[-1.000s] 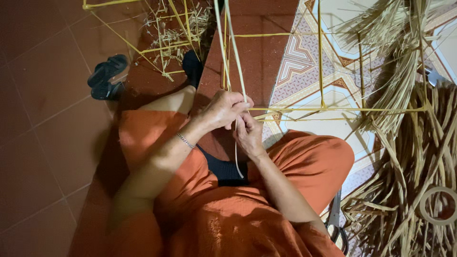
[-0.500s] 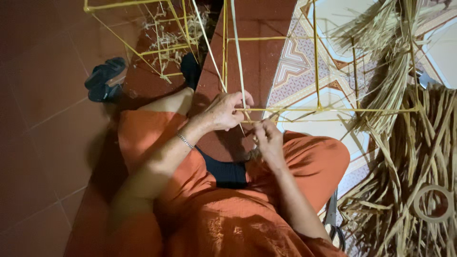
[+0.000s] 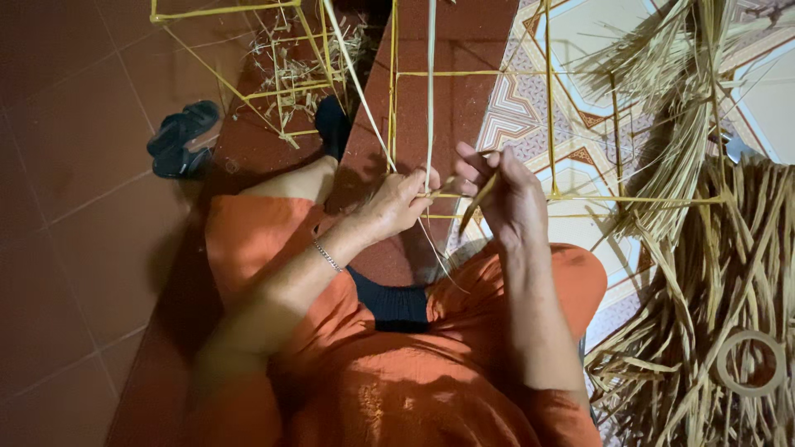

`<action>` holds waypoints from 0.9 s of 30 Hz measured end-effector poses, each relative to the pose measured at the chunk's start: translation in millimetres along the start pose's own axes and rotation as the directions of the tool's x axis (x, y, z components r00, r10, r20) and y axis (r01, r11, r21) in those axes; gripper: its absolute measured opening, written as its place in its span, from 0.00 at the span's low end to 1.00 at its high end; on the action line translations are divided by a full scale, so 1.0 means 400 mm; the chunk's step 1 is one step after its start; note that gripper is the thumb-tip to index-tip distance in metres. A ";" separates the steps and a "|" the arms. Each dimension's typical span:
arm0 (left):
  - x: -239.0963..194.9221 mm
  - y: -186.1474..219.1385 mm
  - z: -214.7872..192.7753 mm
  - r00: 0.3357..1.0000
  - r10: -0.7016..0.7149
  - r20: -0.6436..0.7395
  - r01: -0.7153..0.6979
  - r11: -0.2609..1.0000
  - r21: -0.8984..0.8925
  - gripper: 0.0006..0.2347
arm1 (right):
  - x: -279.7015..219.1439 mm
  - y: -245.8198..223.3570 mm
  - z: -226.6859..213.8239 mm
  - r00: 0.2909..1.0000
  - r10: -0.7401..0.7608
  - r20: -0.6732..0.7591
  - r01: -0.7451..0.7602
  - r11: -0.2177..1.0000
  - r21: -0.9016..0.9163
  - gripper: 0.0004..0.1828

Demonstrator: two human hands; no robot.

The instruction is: The person weaves thin dried plant strips into a basket frame, interlacing them by hand and occasionally trimming excess with scissors. The work progresses steadily as the woven section grows along the frame.

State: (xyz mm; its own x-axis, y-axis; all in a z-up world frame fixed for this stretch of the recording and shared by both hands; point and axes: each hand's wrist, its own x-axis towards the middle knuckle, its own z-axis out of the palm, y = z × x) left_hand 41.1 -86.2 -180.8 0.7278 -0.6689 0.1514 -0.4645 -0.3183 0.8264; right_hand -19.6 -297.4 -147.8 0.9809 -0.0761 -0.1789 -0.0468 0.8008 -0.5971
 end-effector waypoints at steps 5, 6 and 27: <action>-0.008 -0.012 0.009 0.989 0.143 -0.048 -0.140 0.989 0.053 0.10 | 0.070 -0.002 -0.010 0.991 0.124 -0.052 -0.124 0.992 0.021 0.18; -0.010 -0.014 0.011 0.989 0.141 -0.046 -0.138 0.988 0.064 0.10 | 0.079 -0.002 -0.013 0.989 0.139 -0.052 -0.138 0.990 0.009 0.19; 0.046 0.050 -0.027 0.860 -0.406 0.310 0.424 0.906 0.012 0.06 | -0.101 0.040 -0.030 0.849 -0.527 -0.017 0.172 0.307 -0.936 0.22</action>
State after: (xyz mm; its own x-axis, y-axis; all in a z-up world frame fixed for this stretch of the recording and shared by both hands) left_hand 50.7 -97.6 -155.5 0.6580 -0.6538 -0.3737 -0.1186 -0.5800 0.8059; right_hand -62.5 -288.8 -159.6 0.8547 -0.4970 0.1497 -0.0226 -0.3238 -0.9459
